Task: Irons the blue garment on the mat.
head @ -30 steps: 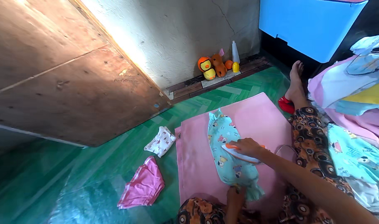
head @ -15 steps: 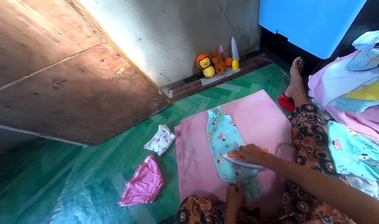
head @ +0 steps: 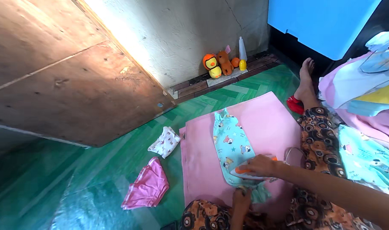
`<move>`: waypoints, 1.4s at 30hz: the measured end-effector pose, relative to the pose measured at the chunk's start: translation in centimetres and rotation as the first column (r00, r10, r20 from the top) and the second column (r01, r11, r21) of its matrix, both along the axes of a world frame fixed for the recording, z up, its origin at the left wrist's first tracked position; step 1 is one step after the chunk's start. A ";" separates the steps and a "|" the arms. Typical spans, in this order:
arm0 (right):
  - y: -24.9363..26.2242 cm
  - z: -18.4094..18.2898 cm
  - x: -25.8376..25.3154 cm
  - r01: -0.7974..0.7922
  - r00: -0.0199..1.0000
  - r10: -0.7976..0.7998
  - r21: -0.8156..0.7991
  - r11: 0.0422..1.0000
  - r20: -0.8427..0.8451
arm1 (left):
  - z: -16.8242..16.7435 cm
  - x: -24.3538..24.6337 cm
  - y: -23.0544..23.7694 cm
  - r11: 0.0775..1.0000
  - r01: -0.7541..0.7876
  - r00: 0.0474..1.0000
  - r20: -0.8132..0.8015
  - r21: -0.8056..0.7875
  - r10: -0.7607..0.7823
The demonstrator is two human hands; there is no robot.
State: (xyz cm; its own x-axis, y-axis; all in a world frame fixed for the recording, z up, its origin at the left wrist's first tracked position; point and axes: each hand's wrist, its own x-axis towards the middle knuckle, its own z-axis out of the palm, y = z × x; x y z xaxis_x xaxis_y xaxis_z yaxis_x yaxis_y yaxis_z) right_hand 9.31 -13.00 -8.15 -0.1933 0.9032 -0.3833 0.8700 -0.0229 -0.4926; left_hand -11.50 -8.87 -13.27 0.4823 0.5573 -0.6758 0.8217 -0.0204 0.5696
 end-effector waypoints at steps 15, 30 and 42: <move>1.3 0.7 -0.5 0.027 0.999 -0.027 0.012 1.000 0.038 | 0.1 0.2 0.1 0.999 -0.024 0.999 -0.025 -0.031 0.023; 8.9 1.1 3.8 0.239 0.966 -0.242 0.046 0.970 0.091 | 0.0 0.2 0.1 0.996 -0.047 0.998 -0.048 -0.072 0.043; 14.9 2.0 5.0 0.556 0.827 -0.556 0.026 0.831 0.078 | -0.1 -0.1 0.1 0.998 -0.039 0.999 -0.006 -0.056 0.039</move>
